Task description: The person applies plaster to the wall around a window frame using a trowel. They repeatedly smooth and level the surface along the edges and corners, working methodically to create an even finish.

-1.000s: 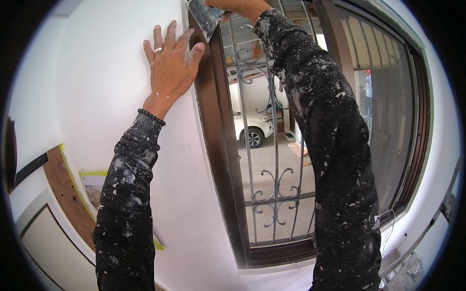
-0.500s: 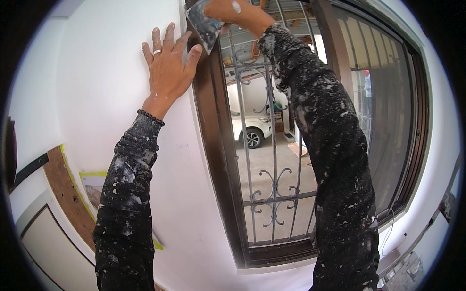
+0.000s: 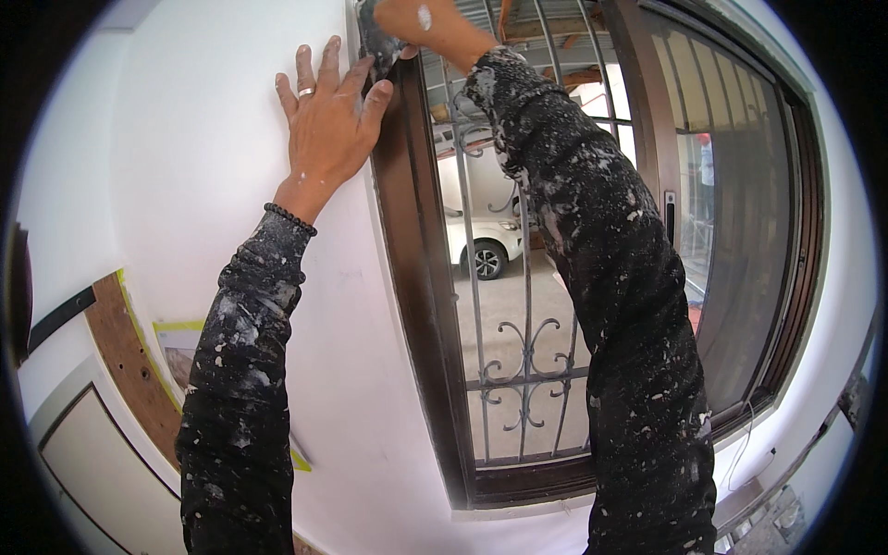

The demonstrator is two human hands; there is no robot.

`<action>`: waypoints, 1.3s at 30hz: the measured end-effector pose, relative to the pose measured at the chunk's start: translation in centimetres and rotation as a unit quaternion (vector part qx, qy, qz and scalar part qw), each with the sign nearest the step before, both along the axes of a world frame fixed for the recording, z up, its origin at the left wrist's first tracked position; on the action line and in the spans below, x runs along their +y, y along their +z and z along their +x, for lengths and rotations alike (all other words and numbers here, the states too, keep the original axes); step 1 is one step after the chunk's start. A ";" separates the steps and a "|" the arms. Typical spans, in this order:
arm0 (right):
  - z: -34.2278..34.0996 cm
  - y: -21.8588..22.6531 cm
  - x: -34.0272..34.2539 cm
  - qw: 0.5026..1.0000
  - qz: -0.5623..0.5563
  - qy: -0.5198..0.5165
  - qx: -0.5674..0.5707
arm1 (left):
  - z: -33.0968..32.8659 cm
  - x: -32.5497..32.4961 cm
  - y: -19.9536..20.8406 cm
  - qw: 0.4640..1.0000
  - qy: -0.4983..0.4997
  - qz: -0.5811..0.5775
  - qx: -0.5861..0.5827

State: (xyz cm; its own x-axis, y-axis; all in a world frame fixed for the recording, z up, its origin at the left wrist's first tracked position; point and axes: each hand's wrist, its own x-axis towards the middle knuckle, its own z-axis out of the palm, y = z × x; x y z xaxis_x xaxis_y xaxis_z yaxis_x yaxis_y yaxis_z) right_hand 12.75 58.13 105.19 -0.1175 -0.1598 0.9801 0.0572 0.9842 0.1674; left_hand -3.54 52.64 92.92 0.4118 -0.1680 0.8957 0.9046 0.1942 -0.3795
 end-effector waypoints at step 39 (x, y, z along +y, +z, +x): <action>-0.4 -1.5 -2.5 0.999 -0.027 0.022 0.038 | 0.0 0.1 0.2 1.000 0.013 -0.004 0.008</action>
